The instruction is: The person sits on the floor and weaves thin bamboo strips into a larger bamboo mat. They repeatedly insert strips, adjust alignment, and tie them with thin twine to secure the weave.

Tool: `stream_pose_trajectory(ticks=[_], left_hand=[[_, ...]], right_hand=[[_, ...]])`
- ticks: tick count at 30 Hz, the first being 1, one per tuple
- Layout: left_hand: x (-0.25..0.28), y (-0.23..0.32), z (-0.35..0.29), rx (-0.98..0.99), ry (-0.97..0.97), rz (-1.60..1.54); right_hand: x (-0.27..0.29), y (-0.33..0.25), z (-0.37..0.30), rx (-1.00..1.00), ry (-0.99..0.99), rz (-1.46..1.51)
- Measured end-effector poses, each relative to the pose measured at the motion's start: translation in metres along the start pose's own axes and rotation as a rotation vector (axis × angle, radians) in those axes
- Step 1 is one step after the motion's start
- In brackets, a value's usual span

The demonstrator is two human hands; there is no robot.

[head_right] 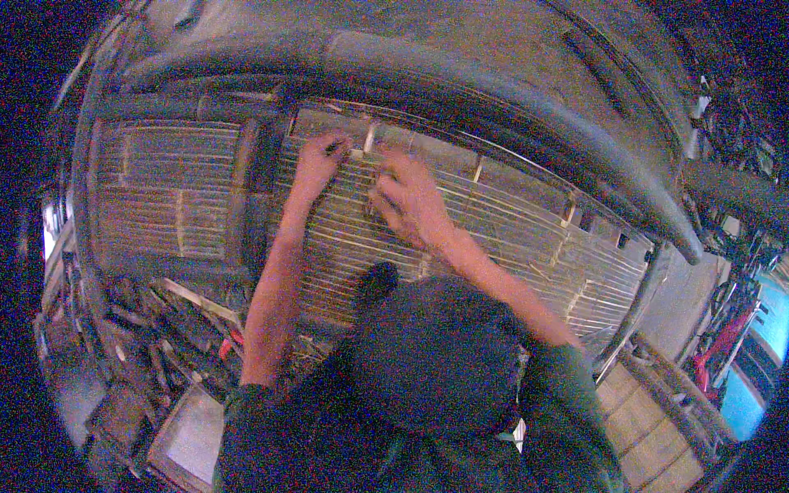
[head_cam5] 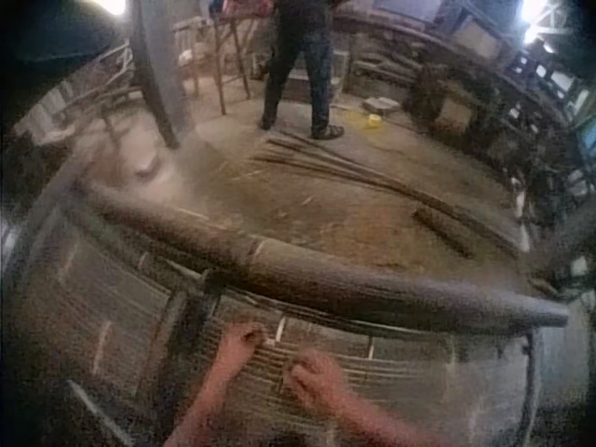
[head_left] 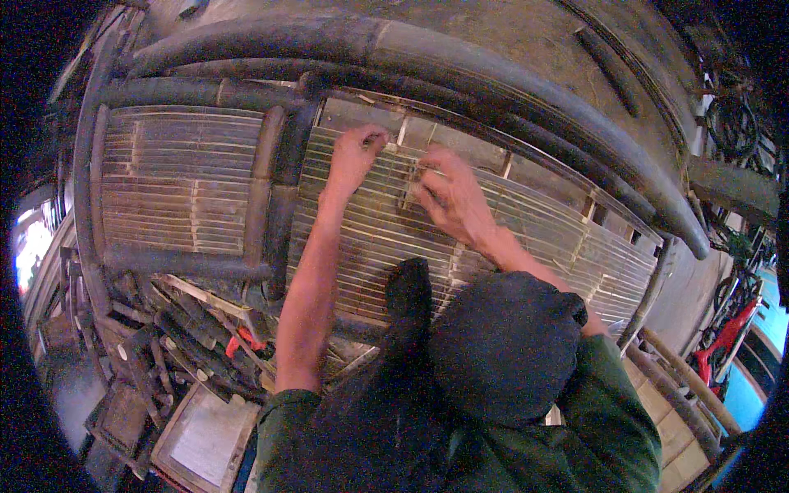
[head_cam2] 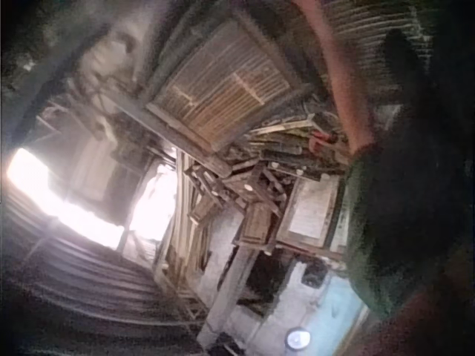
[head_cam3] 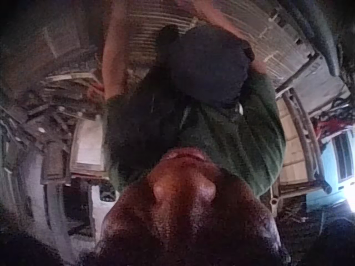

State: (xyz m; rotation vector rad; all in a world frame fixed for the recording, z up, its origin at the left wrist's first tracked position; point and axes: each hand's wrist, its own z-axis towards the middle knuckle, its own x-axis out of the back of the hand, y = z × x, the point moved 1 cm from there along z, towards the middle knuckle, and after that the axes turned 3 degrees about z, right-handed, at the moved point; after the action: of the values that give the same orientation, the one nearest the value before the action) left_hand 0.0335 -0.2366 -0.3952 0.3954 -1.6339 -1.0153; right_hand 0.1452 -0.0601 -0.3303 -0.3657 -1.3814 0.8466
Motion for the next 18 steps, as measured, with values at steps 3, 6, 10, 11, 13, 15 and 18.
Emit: stream_pose_trajectory(ticks=[3, 6, 10, 11, 13, 15, 18], left_hand=[[0.016, 0.024, -0.025, -0.062, 0.005, 0.184], [0.023, 0.043, -0.035, -0.387, -0.099, 0.058], [0.035, 0.068, -0.064, -0.068, 0.058, -0.391], [0.042, 0.077, -0.07, 0.026, 0.159, -0.486], [0.059, 0.096, -0.081, 0.151, 0.353, -0.679], [0.073, 0.11, -0.094, 0.179, 0.426, -0.817], [0.104, 0.121, -0.133, 0.207, 0.42, -0.777]], right_hand=[[0.051, -0.068, 0.007, -0.493, -0.524, 0.593], [0.08, -0.094, 0.011, -0.597, -0.646, 1.152], [0.083, -0.061, 0.027, -0.491, -0.287, 1.385], [0.07, -0.04, 0.036, -0.602, -0.106, 1.323], [0.04, 0.0, 0.027, -0.744, -0.001, 1.152], [0.012, 0.042, -0.001, -0.836, -0.144, 0.945], [0.011, -0.018, -0.011, -1.072, -0.999, 1.082]])
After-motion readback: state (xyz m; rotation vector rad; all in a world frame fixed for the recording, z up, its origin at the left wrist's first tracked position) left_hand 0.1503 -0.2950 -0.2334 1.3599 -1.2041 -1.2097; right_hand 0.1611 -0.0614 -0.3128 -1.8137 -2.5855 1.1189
